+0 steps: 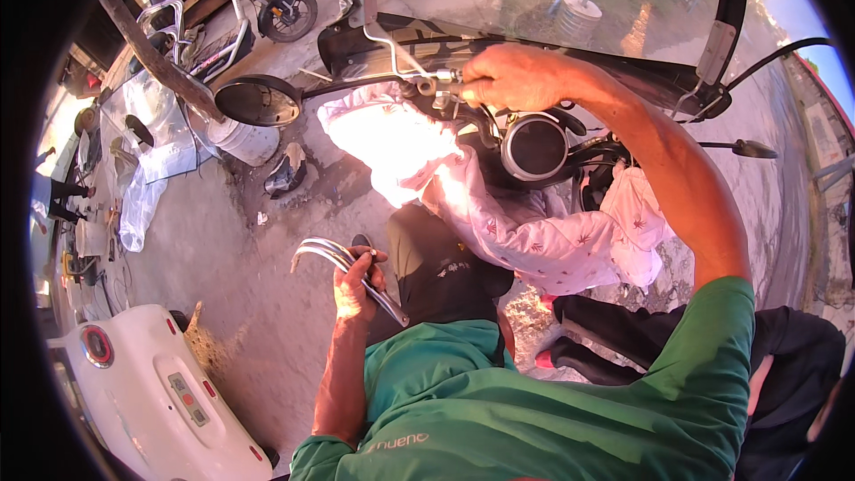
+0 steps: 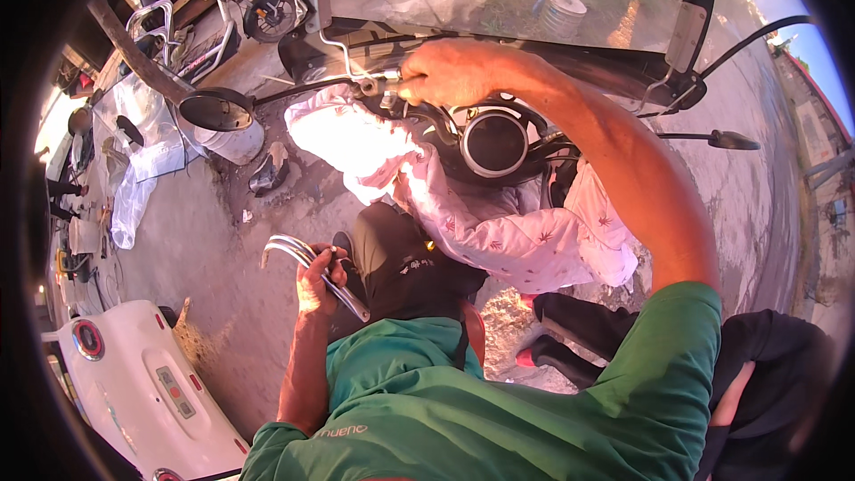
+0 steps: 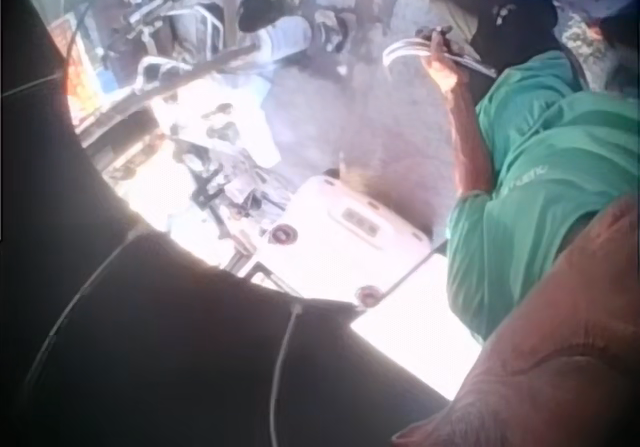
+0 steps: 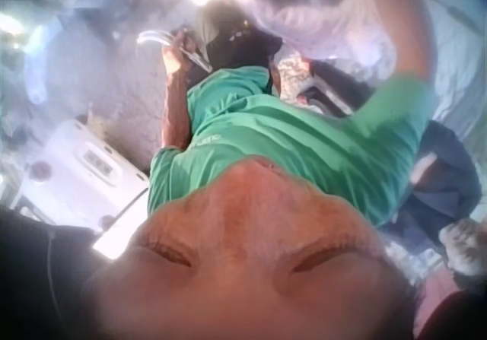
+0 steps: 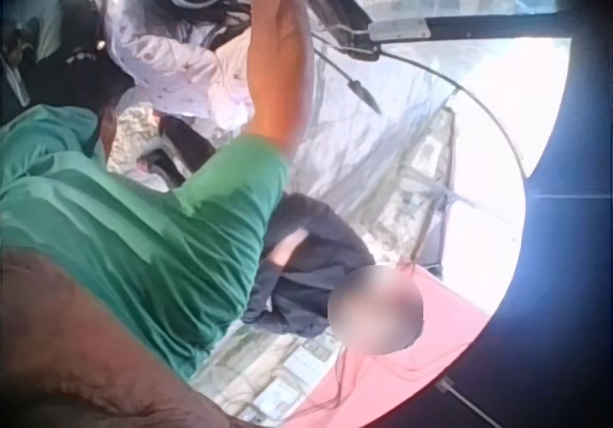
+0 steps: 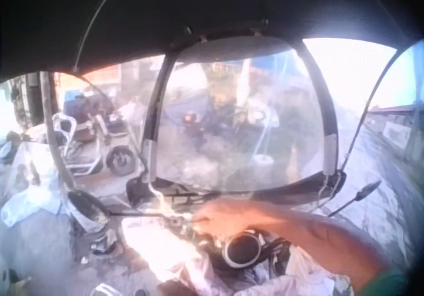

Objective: The person uses a wrench to tighten bolts on the scooter's handlebar assembly. They then remove a windshield, place it on the ground, and search through a parts bin for additional components.

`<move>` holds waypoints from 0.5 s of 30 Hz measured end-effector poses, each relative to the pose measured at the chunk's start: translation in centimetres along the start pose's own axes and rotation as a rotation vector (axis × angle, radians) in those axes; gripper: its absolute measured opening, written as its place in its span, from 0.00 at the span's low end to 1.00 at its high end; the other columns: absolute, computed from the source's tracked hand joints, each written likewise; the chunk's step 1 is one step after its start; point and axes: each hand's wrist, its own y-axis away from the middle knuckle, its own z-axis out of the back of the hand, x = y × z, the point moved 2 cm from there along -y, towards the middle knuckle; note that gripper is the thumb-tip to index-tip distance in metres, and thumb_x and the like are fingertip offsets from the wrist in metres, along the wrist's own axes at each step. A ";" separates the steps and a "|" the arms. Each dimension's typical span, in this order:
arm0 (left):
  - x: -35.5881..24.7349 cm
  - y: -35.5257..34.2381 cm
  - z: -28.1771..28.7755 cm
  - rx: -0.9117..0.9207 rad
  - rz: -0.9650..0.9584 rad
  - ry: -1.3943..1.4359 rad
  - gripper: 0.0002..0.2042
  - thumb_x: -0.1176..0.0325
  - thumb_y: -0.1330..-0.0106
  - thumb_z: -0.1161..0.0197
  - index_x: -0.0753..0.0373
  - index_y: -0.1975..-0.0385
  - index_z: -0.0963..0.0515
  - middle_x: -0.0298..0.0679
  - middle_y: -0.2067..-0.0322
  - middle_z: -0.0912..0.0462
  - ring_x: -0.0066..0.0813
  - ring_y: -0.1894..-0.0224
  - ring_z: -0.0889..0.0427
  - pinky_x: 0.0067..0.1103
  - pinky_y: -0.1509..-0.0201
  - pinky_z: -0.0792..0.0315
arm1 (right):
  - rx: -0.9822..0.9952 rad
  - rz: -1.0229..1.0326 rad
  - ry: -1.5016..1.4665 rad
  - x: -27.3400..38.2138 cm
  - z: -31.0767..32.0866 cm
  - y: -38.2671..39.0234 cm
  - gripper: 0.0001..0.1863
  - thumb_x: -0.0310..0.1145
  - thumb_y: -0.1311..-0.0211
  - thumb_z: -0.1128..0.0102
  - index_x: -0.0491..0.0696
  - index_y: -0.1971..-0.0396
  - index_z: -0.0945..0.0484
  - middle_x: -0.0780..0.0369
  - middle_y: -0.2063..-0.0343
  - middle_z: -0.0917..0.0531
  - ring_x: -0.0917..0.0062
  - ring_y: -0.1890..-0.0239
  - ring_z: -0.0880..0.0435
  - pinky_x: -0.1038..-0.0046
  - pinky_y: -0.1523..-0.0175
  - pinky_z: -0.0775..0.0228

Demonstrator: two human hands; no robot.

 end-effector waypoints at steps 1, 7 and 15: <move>0.0 0.0 0.0 -0.002 -0.005 0.025 0.07 0.72 0.35 0.40 0.64 0.60 0.28 0.47 0.67 0.18 0.23 0.82 0.28 0.21 0.80 0.31 | -0.046 0.067 -0.262 0.8 0.6 -0.2 0.18 0.43 0.28 0.47 0.42 0.68 0.20 0.69 0.82 0.24 0.85 0.79 0.29 0.75 0.74 0.39; 0.2 0.2 -0.3 -0.033 0.011 -0.005 0.08 0.71 0.35 0.39 0.65 0.62 0.27 0.47 0.69 0.18 0.22 0.83 0.28 0.20 0.81 0.32 | -0.272 -0.090 0.051 3.1 -2.1 -0.6 0.17 0.43 0.37 0.35 0.42 0.63 0.19 0.53 0.81 0.21 0.69 0.79 0.22 0.65 0.69 0.30; 0.2 0.1 -0.1 0.007 0.007 0.016 0.08 0.72 0.34 0.40 0.64 0.58 0.27 0.47 0.67 0.18 0.23 0.82 0.29 0.22 0.80 0.32 | -0.638 0.058 0.375 2.3 -6.2 -1.8 0.18 0.45 0.39 0.39 0.43 0.70 0.22 0.50 0.78 0.18 0.52 0.72 0.16 0.55 0.66 0.26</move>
